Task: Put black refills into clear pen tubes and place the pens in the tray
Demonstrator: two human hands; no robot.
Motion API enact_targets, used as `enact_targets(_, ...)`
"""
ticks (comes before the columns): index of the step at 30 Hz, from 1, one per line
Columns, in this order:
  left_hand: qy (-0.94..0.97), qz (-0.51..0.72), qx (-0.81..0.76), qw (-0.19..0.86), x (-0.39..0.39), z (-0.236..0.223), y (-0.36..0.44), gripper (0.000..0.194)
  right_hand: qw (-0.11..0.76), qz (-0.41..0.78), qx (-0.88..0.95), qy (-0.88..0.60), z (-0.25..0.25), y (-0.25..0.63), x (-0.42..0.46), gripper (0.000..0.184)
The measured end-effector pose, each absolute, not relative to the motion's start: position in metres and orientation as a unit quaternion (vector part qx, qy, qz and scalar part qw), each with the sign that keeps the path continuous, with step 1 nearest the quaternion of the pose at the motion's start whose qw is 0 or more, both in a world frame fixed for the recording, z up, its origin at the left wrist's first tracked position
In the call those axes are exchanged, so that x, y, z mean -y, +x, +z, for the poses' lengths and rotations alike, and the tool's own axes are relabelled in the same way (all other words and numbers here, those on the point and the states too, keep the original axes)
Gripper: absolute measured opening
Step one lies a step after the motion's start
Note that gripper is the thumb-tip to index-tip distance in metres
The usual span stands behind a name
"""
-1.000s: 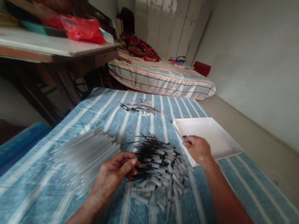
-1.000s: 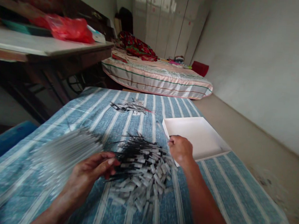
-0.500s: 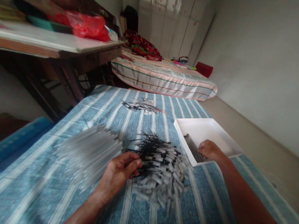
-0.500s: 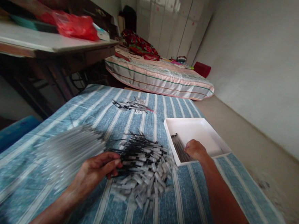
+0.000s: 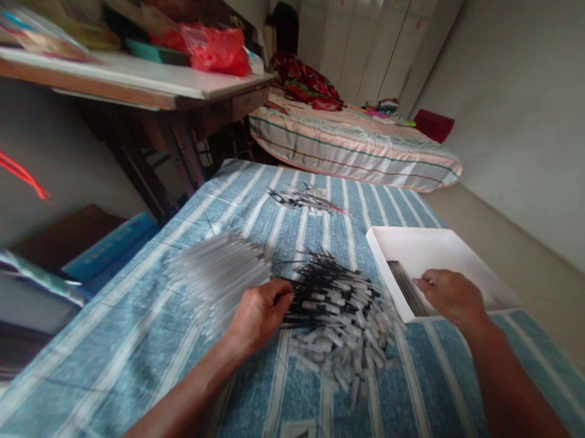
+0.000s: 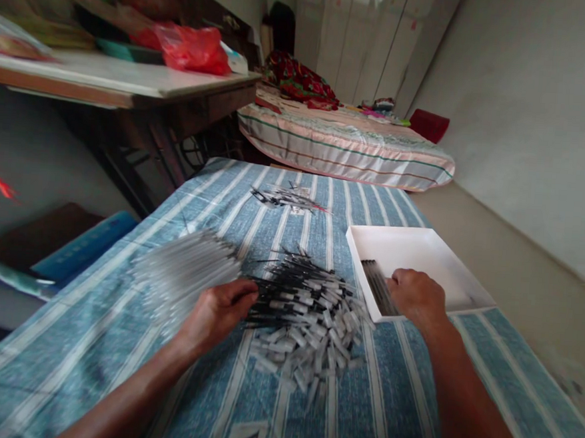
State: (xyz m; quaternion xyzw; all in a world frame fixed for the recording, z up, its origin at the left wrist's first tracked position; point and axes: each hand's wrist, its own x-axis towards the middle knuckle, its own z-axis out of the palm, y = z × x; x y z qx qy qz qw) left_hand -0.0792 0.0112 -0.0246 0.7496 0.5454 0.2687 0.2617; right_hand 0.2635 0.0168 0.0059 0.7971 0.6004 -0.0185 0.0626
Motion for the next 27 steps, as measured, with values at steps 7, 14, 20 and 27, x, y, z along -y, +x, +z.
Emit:
enact_targets(7,0.808,0.187,-0.522,0.200,-0.007,-0.023,-0.075,0.021,-0.108,-0.155,-0.804,0.563,0.009,0.150,0.005,0.023)
enact_targets(14,0.801,0.122,-0.572,0.125,-0.010,-0.007,-0.089,0.020,0.052,-0.098,-0.848,0.518,0.000,0.100,0.000,0.021)
enact_targets(20,0.791,-0.005,-0.608,0.067,-0.008,-0.010,-0.085,0.018,0.075,-0.066,-0.859,0.503,-0.005,0.095,0.003,0.023)
enact_targets(27,0.798,-0.008,-0.600,0.055,-0.003,-0.011,-0.078,0.028,0.085,-0.065,-0.858,0.502,-0.007,0.092,0.005,0.021)
